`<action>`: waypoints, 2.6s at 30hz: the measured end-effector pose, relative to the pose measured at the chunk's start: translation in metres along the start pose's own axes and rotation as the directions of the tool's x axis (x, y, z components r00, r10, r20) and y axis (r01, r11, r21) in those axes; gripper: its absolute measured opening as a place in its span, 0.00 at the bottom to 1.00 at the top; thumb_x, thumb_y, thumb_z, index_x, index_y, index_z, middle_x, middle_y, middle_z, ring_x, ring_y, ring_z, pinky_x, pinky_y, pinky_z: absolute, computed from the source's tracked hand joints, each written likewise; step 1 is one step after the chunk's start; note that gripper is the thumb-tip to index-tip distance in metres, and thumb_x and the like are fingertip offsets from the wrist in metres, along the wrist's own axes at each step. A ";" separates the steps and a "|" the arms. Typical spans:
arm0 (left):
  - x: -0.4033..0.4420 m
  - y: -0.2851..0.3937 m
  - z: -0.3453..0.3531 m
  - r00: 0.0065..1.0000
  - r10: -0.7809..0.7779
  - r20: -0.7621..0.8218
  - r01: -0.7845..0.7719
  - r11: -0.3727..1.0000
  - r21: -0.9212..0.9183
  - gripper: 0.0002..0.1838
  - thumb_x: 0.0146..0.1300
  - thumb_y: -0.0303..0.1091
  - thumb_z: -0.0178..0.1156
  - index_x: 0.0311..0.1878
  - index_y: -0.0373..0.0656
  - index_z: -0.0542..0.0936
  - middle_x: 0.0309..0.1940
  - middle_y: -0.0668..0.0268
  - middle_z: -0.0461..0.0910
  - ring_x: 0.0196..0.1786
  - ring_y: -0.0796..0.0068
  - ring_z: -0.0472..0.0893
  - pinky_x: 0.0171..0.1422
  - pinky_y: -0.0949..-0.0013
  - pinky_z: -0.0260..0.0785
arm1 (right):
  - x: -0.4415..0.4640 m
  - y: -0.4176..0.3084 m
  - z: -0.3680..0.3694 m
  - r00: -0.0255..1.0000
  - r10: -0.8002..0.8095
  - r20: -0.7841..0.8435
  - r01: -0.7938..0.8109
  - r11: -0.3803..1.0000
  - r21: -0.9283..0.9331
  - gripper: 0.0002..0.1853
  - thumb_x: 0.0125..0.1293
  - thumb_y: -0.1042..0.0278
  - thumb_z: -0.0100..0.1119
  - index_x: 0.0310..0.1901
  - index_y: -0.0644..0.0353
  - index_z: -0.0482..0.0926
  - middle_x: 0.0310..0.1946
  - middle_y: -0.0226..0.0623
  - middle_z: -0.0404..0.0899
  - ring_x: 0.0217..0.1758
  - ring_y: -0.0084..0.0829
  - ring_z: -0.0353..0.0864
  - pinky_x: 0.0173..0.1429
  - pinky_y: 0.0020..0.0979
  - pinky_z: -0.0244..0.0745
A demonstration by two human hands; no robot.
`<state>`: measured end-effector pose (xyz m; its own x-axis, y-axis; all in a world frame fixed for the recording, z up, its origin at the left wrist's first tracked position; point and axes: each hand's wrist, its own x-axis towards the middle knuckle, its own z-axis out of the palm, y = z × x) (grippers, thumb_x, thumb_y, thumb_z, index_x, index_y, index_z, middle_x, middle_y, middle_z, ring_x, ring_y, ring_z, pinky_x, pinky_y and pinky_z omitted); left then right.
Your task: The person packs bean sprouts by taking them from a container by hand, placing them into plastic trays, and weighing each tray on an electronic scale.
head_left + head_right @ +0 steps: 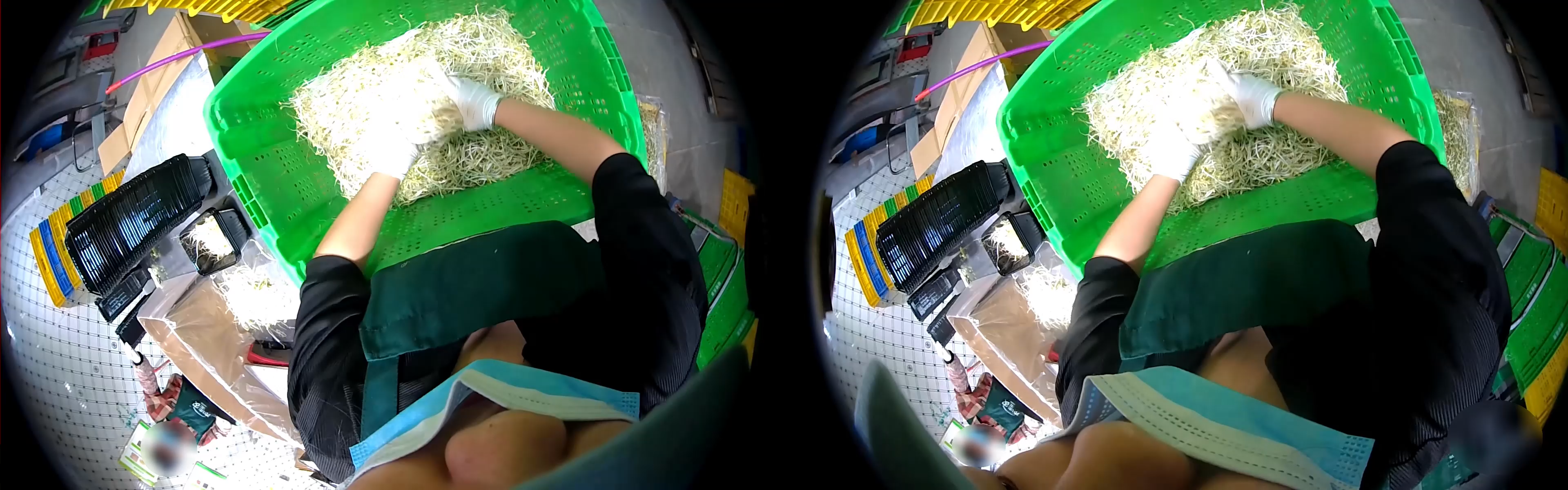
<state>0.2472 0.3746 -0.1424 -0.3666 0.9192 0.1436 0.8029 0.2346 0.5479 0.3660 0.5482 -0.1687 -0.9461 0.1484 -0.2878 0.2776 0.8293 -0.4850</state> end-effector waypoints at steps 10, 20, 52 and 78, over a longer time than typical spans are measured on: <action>0.012 0.029 -0.074 0.994 0.082 0.070 -0.076 0.993 -0.084 0.26 0.68 0.45 0.48 0.64 0.38 0.67 0.53 0.53 0.76 0.57 0.57 0.73 0.65 0.61 0.62 | -0.031 -0.063 -0.100 0.983 0.168 0.069 -0.163 0.984 -0.072 0.56 0.50 0.78 0.61 0.73 0.46 0.32 0.45 0.50 0.78 0.37 0.44 0.82 0.39 0.37 0.78; -0.044 0.034 -0.125 0.947 0.102 0.305 -0.149 0.979 0.135 0.26 0.68 0.36 0.45 0.66 0.33 0.61 0.42 0.47 0.79 0.42 0.56 0.80 0.48 0.60 0.72 | -0.042 -0.013 -0.128 1.000 0.007 0.005 -0.006 0.992 -0.123 0.34 0.53 0.70 0.58 0.65 0.56 0.63 0.56 0.45 0.74 0.52 0.39 0.78 0.55 0.34 0.75; -0.232 -0.175 -0.373 0.446 -0.405 -0.798 0.880 0.362 0.307 0.24 0.62 0.23 0.55 0.63 0.37 0.67 0.49 0.61 0.77 0.45 0.71 0.77 0.49 0.71 0.71 | -0.005 -0.065 -0.031 0.944 0.279 0.177 -0.292 0.955 0.051 0.69 0.39 0.39 0.72 0.72 0.66 0.35 0.66 0.60 0.58 0.68 0.50 0.61 0.72 0.35 0.56; -0.238 -0.210 -0.350 0.253 -0.722 -0.644 0.915 0.394 -0.082 0.21 0.48 0.27 0.68 0.47 0.32 0.78 0.37 0.57 0.82 0.35 0.71 0.79 0.44 0.70 0.71 | -0.021 -0.075 -0.114 0.935 0.093 0.343 -0.058 0.992 -0.111 0.45 0.52 0.56 0.59 0.73 0.45 0.50 0.73 0.39 0.50 0.76 0.36 0.47 0.75 0.30 0.50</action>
<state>0.0011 -0.0040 -0.0036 -0.9751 -0.1405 0.1713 -0.0578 0.9078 0.4154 0.3461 0.5445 -0.0328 -0.8015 0.0311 -0.5972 0.3118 0.8739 -0.3730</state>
